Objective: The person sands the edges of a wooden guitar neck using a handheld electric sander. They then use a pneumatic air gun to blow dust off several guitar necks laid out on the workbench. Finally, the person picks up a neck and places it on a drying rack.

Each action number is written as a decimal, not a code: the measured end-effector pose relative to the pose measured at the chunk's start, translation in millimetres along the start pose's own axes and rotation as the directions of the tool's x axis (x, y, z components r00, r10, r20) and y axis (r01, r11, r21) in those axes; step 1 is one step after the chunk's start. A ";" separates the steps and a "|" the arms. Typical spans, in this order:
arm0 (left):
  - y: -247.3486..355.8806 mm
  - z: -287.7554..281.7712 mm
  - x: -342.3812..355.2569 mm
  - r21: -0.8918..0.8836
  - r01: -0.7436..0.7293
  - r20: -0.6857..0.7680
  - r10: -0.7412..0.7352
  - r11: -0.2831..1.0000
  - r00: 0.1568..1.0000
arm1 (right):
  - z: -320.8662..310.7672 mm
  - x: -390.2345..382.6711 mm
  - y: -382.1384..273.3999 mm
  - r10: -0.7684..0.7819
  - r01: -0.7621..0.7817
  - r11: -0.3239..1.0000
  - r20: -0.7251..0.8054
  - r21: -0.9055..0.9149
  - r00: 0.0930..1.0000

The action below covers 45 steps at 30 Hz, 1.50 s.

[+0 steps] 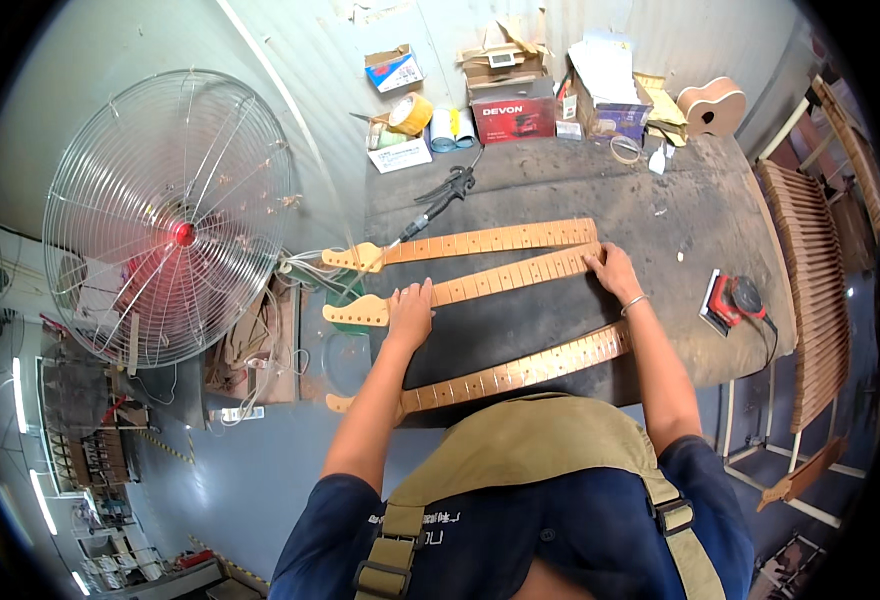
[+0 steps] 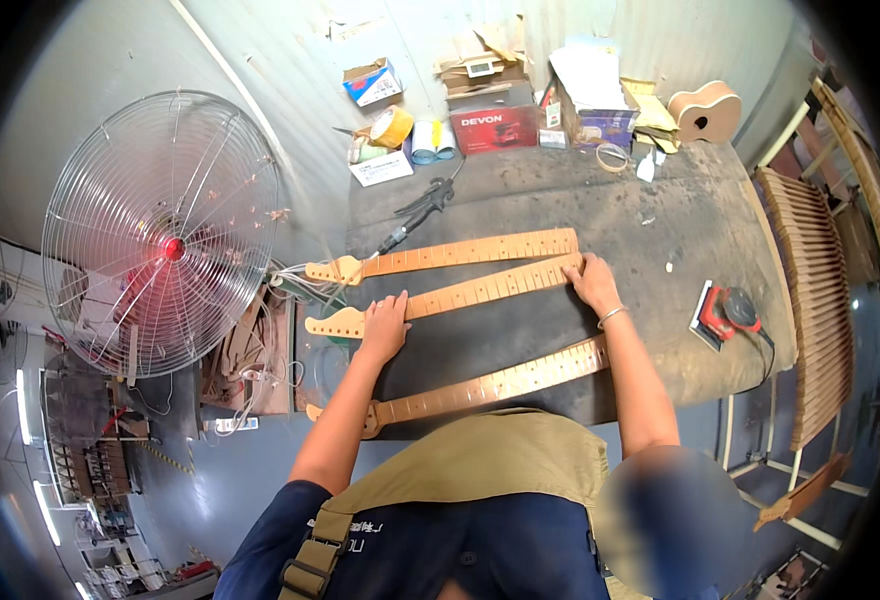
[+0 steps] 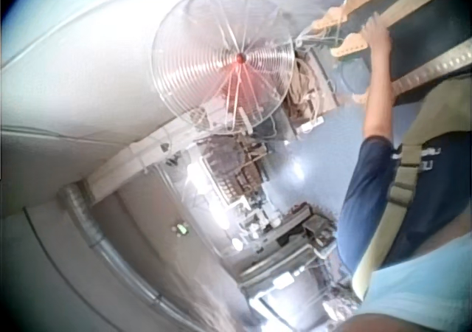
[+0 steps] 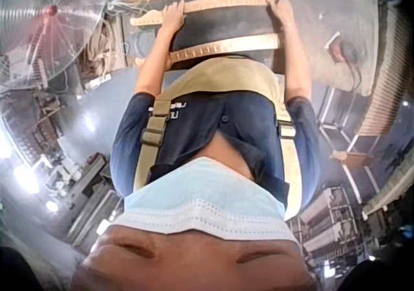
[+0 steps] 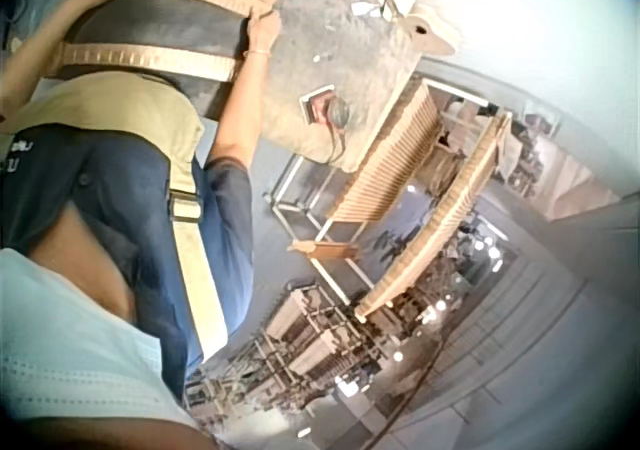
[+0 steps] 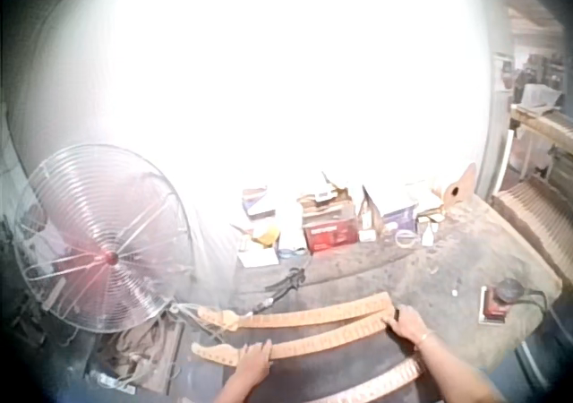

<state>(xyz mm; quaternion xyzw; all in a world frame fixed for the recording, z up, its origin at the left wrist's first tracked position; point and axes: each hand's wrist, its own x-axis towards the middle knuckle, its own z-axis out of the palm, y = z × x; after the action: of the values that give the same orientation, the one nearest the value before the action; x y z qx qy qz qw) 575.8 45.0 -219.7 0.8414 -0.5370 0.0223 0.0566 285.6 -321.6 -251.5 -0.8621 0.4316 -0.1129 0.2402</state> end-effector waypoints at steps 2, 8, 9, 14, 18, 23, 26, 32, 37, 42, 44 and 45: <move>-5.8 -13.7 6.2 -0.017 0.054 0.165 -0.051 0.998 0.985 | 0.1 6.1 -4.8 0.018 -0.023 0.996 0.060 0.083 0.998; 10.1 -48.9 -22.1 -0.038 -0.109 0.150 0.113 0.993 0.982 | -41.7 -31.8 12.3 0.120 -0.171 0.875 0.140 0.453 0.983; 14.4 -52.1 -27.6 -0.048 -0.126 0.196 0.133 0.991 0.972 | -52.5 -38.5 3.1 0.100 -0.174 0.861 0.175 0.479 0.979; 26.8 -61.7 -20.8 -0.356 -0.020 0.035 0.034 0.934 0.999 | -67.1 -26.2 -54.3 -0.284 0.287 0.937 -0.043 0.199 0.958; -14.9 -22.5 11.7 -0.388 0.281 -0.078 -0.335 0.878 0.939 | -22.0 13.5 -104.5 -0.598 0.594 0.801 -0.083 -0.072 0.797; -60.9 16.3 28.2 -0.356 0.591 -0.041 -0.643 0.724 0.764 | 22.3 45.8 -115.6 -0.590 0.609 0.761 0.150 -0.226 0.793; -85.4 22.0 23.2 -0.260 0.634 -0.095 -0.673 0.728 0.734 | 5.4 48.9 -121.0 -0.518 0.589 0.787 0.322 -0.185 0.793; -101.3 8.1 28.6 -0.190 0.615 -0.129 -0.640 0.765 0.757 | -79.6 32.7 -53.9 -0.570 0.569 0.779 0.083 -0.262 0.818; -113.6 13.7 33.3 -0.244 0.498 -0.189 -0.544 0.832 0.817 | -150.2 0.9 -34.9 -0.520 0.523 0.770 0.114 -0.367 0.846; 18.8 -88.7 73.8 -0.647 0.021 0.051 0.015 0.762 0.999 | -141.3 -43.1 -38.5 -0.537 0.537 0.808 0.072 -0.243 0.840; 54.1 -111.2 57.8 -0.499 -0.204 0.123 0.302 0.842 0.945 | -121.9 -53.8 -54.3 -0.544 0.554 0.819 0.108 -0.150 0.832; 70.9 -111.4 39.5 -0.335 -0.246 0.212 0.327 0.910 0.921 | -93.8 -60.8 -67.1 -0.597 0.600 0.799 0.064 -0.037 0.799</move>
<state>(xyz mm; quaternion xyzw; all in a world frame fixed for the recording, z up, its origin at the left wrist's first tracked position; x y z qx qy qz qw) 530.9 -6.9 -100.2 0.7293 -0.6554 -0.1638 0.1083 257.6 -268.4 -135.7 -0.9631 0.1342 -0.1498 0.1788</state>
